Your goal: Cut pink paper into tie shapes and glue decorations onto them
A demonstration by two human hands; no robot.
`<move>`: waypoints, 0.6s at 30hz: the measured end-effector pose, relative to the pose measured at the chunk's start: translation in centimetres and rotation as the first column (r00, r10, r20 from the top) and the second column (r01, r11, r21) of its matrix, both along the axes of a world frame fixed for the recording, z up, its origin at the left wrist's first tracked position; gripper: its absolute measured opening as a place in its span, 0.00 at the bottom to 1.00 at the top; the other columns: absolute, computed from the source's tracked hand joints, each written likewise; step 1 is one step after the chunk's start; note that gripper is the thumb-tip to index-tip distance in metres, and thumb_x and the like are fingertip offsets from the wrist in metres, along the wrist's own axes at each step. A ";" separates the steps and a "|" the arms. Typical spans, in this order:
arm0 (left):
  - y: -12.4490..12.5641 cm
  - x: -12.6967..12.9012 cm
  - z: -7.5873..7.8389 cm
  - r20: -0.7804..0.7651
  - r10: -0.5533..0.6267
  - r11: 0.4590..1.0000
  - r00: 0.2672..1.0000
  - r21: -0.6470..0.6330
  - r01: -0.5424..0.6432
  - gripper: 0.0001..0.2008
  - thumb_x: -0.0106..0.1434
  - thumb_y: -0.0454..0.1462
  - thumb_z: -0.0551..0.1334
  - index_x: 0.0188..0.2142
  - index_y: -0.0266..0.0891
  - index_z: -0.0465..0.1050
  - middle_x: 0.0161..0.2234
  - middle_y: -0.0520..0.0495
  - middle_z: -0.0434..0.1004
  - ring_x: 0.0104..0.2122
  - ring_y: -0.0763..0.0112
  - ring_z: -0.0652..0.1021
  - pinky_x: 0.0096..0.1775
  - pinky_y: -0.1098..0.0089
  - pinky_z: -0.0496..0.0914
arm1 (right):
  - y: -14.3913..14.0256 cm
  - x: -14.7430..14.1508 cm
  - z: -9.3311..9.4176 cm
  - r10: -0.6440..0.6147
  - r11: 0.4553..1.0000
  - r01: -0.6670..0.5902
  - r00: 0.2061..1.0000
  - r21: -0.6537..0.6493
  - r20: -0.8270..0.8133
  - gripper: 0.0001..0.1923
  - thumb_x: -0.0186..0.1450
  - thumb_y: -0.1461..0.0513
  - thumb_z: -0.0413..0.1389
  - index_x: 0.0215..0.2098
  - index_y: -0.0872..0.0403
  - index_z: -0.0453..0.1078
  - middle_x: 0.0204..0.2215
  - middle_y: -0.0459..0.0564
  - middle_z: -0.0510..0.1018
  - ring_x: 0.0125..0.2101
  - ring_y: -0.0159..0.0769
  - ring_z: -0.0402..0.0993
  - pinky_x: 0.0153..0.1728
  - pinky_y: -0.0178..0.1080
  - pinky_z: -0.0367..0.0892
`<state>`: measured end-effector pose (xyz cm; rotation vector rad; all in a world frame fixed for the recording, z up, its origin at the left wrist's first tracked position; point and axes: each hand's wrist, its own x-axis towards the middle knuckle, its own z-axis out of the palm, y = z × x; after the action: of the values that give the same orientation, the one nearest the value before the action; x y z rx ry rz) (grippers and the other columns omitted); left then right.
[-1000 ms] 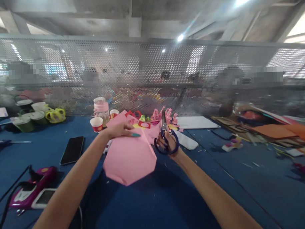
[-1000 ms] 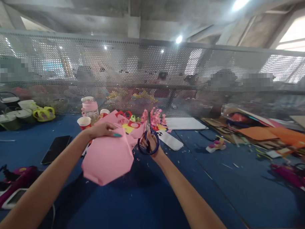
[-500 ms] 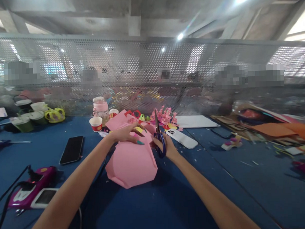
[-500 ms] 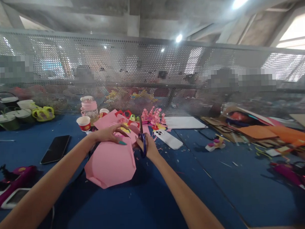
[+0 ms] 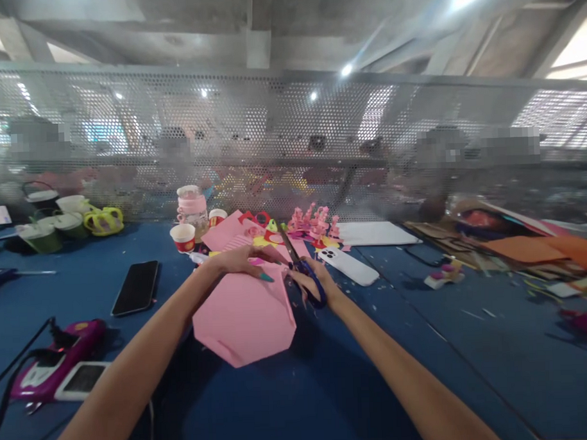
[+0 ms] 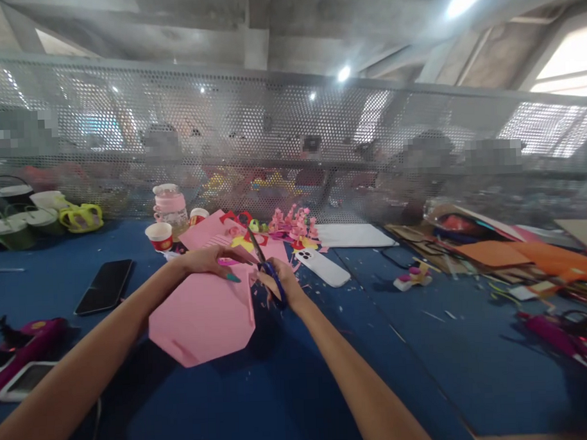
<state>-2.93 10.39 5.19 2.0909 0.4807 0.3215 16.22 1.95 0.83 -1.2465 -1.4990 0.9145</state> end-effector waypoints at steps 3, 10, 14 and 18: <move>0.8 -0.2 -0.9 0.027 0.321 0.945 0.947 0.061 -0.322 0.37 0.40 0.35 0.69 0.52 0.39 0.61 0.42 0.44 0.74 0.46 0.60 0.71 0.46 0.62 0.64 | -0.1 0.1 0.4 -0.110 0.993 0.112 0.993 0.039 -0.050 0.18 0.47 0.49 0.57 0.24 0.51 0.58 0.11 0.39 0.67 0.09 0.30 0.62 0.12 0.34 0.60; 1.7 -2.7 1.6 0.153 0.627 0.766 0.764 0.061 -0.640 0.30 0.42 0.39 0.68 0.46 0.34 0.66 0.25 0.50 0.73 0.26 0.71 0.73 0.27 0.72 0.65 | 0.6 1.6 0.0 -0.346 0.895 0.342 0.937 0.286 -0.040 0.21 0.45 0.47 0.59 0.27 0.54 0.63 0.23 0.50 0.76 0.23 0.37 0.72 0.28 0.40 0.68; 1.1 -4.0 4.0 0.251 0.659 0.716 0.709 0.080 -0.694 0.19 0.41 0.40 0.68 0.33 0.34 0.71 0.26 0.48 0.74 0.28 0.70 0.74 0.29 0.72 0.66 | 1.1 2.5 -0.8 -0.397 0.882 0.375 0.917 0.285 0.023 0.20 0.47 0.47 0.58 0.26 0.55 0.64 0.20 0.49 0.73 0.22 0.37 0.69 0.29 0.41 0.66; 0.4 -4.6 5.0 0.300 0.655 0.723 0.693 0.016 -0.690 0.20 0.42 0.43 0.68 0.35 0.35 0.72 0.26 0.47 0.76 0.26 0.70 0.74 0.25 0.73 0.65 | 1.2 2.4 -1.1 -0.324 0.923 0.313 0.946 0.223 0.014 0.18 0.49 0.48 0.58 0.25 0.54 0.64 0.19 0.45 0.71 0.22 0.34 0.67 0.28 0.39 0.65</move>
<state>-7.53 10.81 10.20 1.8677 1.0842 1.0900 18.60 3.19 -0.23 -1.3091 -1.3421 0.4926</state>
